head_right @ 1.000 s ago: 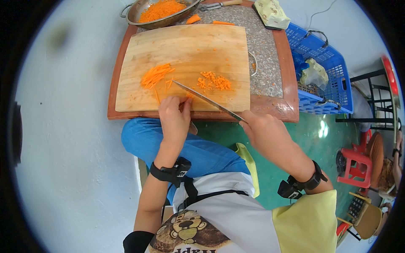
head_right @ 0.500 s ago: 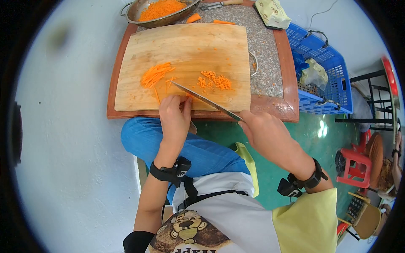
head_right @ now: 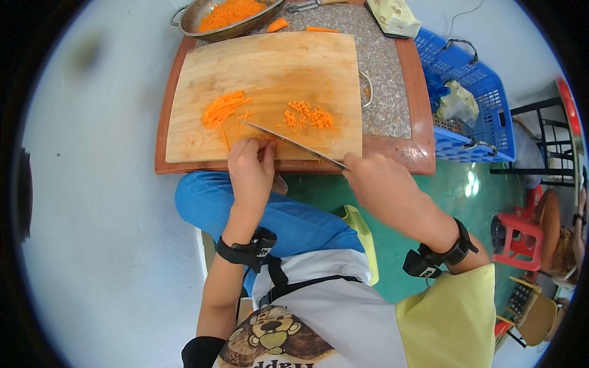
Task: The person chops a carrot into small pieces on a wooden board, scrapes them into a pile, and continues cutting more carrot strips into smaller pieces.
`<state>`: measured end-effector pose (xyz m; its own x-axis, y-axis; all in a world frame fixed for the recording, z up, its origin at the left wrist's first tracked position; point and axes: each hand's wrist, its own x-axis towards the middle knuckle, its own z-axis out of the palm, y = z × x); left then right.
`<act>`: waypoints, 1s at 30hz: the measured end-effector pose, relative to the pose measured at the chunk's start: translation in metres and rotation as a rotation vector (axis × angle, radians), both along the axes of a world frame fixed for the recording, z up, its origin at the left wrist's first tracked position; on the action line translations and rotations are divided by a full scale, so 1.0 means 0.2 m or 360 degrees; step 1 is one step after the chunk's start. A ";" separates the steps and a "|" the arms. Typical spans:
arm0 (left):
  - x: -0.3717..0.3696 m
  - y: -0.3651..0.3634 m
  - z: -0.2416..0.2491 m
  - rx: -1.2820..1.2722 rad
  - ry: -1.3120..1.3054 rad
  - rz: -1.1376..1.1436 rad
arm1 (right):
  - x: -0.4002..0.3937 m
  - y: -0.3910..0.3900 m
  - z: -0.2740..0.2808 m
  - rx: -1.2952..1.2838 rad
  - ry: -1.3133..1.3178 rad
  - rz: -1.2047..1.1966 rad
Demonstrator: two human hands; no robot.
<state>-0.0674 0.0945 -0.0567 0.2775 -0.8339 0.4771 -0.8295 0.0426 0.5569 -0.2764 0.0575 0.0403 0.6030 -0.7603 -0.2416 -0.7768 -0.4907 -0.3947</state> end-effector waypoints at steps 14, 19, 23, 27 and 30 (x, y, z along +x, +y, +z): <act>0.03 -0.01 0.03 0.0105 0.0006 -0.0075 | -0.09 0.02 -0.02 0.0015 -0.0313 -0.0127; 0.03 -0.02 0.04 0.0240 -0.0084 -0.0038 | -0.10 0.01 -0.07 -0.0048 -0.0487 -0.0136; 0.04 -0.01 0.08 0.0407 0.0479 0.0104 | -0.11 0.00 -0.06 0.0037 -0.0470 -0.0177; 0.06 0.00 0.13 0.0268 0.0291 0.0051 | -0.10 0.00 -0.08 0.0109 -0.0405 -0.0174; 0.04 0.03 0.13 0.0392 0.0114 0.0000 | -0.10 0.00 -0.09 0.0148 -0.0400 -0.0176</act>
<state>-0.0591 0.1012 -0.0304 0.3035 -0.9224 0.2389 -0.7875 -0.1017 0.6079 -0.2955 0.0582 0.0229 0.5674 -0.8064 -0.1669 -0.6960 -0.3612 -0.6206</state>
